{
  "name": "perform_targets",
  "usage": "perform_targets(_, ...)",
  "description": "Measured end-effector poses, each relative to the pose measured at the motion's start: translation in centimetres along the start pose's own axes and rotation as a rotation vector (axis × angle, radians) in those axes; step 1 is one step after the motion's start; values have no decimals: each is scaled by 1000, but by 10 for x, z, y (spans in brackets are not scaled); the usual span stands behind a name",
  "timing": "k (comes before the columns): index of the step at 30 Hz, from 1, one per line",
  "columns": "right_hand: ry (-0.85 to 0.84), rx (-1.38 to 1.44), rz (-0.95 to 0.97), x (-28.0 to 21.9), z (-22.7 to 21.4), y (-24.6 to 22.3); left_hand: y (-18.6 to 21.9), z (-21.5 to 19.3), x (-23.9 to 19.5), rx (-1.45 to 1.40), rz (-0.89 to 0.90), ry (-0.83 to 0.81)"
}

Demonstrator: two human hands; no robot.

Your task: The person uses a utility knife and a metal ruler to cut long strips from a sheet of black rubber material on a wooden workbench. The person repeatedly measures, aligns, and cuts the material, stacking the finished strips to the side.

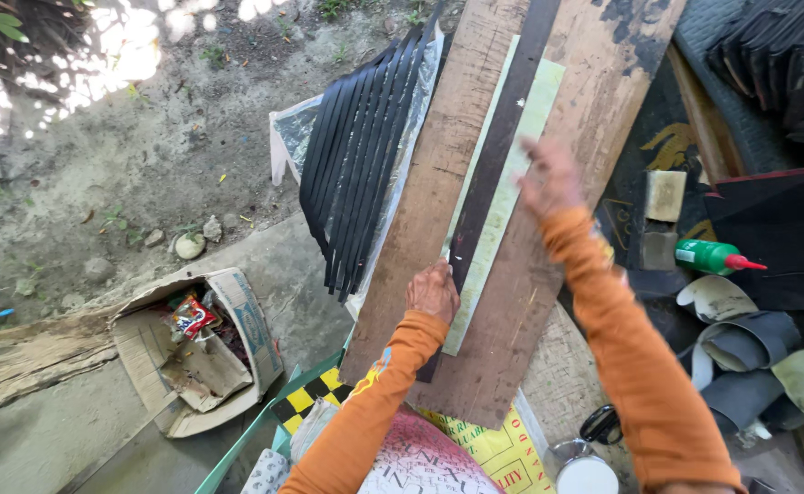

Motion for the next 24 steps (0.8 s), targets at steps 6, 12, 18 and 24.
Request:
perform_targets(6, -369, -243, -266, -102, 40, -57, -8, 4, 10, 40, -41, -71)
perform_targets(12, -382, -353, -271, -106, 39, -66, -12, 17, 16, 129, -40, -130)
perform_targets(18, -372, -462, -261, -113, 45, -70, -15, 19, 12, 117, -26, -110)
perform_targets(24, -383, -511, -264, -111, 47, -71, -14, 15, 5, 68, 4, -51)
Point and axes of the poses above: each hand's wrist, its own x-axis towards the middle knuckle, its own z-axis out of the palm, y = z × x, the point moved 4 cm from there along x, towards the middle knuckle, and after that the axes turned 9 degrees about y, right-handed, at the moved point
